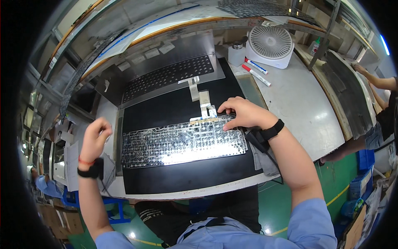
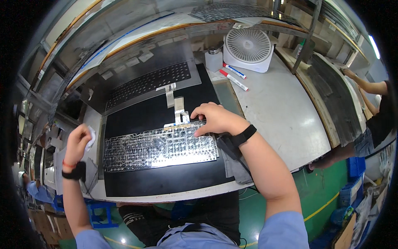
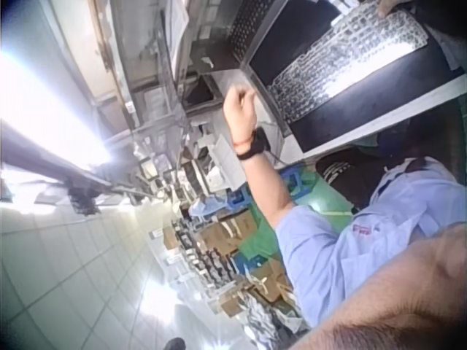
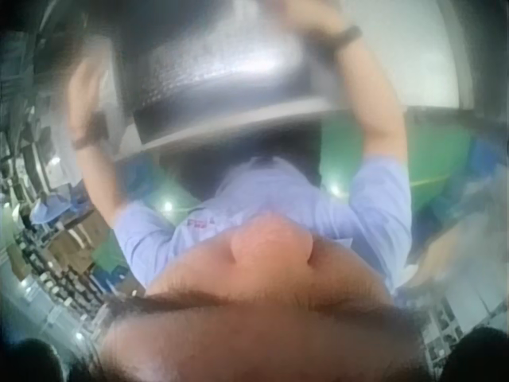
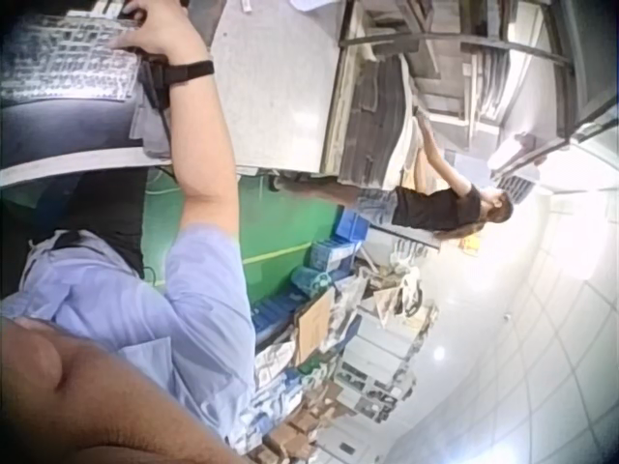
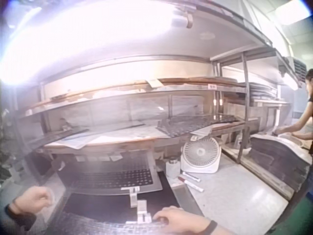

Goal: Inspect several keyboard base and membrane layers at a factory workstation.

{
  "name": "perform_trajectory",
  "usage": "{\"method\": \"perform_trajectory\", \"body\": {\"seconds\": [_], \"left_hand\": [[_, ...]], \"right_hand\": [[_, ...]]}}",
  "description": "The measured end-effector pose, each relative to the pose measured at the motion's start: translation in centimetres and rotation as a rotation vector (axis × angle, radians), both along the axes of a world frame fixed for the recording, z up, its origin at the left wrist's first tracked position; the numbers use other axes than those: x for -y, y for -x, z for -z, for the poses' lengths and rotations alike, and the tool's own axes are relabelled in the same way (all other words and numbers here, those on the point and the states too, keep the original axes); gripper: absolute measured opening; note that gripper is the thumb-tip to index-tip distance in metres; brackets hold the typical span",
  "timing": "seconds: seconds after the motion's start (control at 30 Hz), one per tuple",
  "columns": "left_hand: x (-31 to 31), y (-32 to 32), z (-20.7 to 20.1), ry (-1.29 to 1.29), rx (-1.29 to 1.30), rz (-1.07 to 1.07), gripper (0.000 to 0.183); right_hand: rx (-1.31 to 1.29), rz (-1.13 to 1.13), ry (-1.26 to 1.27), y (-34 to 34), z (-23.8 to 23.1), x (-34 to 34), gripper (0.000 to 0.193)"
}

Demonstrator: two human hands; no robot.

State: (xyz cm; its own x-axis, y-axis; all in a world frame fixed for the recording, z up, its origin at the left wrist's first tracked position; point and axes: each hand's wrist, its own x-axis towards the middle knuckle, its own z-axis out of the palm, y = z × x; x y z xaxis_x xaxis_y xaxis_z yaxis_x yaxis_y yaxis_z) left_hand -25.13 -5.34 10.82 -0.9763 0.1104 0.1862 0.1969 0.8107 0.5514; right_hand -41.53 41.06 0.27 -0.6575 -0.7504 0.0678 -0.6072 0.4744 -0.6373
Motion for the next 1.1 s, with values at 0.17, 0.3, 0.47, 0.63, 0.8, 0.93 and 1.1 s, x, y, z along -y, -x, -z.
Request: {"method": "perform_trajectory", "body": {"seconds": [0.17, 0.3, 0.47, 0.63, 0.8, 0.93, 1.1], "left_hand": [[3.8, -12.7, -1.0, -0.002, -0.080, -0.228, 0.004], [6.8, -23.5, 0.5, 0.041, 0.034, -0.405, 0.012], [10.7, -38.8, 4.4, -0.115, 0.175, -0.755, 0.026], [19.2, -59.7, 11.0, 0.031, 0.778, -1.274, 0.034], [18.7, -54.8, 11.6, 0.318, 0.752, -0.969, 0.035], [9.0, -34.4, 4.8, 0.170, 0.374, -0.753, 0.028], [-0.4, -15.5, 2.3, 0.027, 0.196, -0.141, 0.014]], "right_hand": [[0.015, 0.003, 0.010, 0.0, 0.0, 0.3, 0.053], [0.007, -0.002, 0.025, 0.2, 0.2, 0.2, 0.052], [0.016, 0.017, 0.029, -0.3, -0.2, 0.1, 0.051], [0.031, 0.054, 0.022, -0.5, -0.4, 0.8, 0.049], [-0.026, 0.126, -0.080, -0.9, -0.6, 0.9, 0.047], [-0.012, 0.112, -0.050, -0.7, -0.5, 0.6, 0.045], [-0.050, 0.067, -0.021, -1.1, -0.7, 0.9, 0.044]]}}
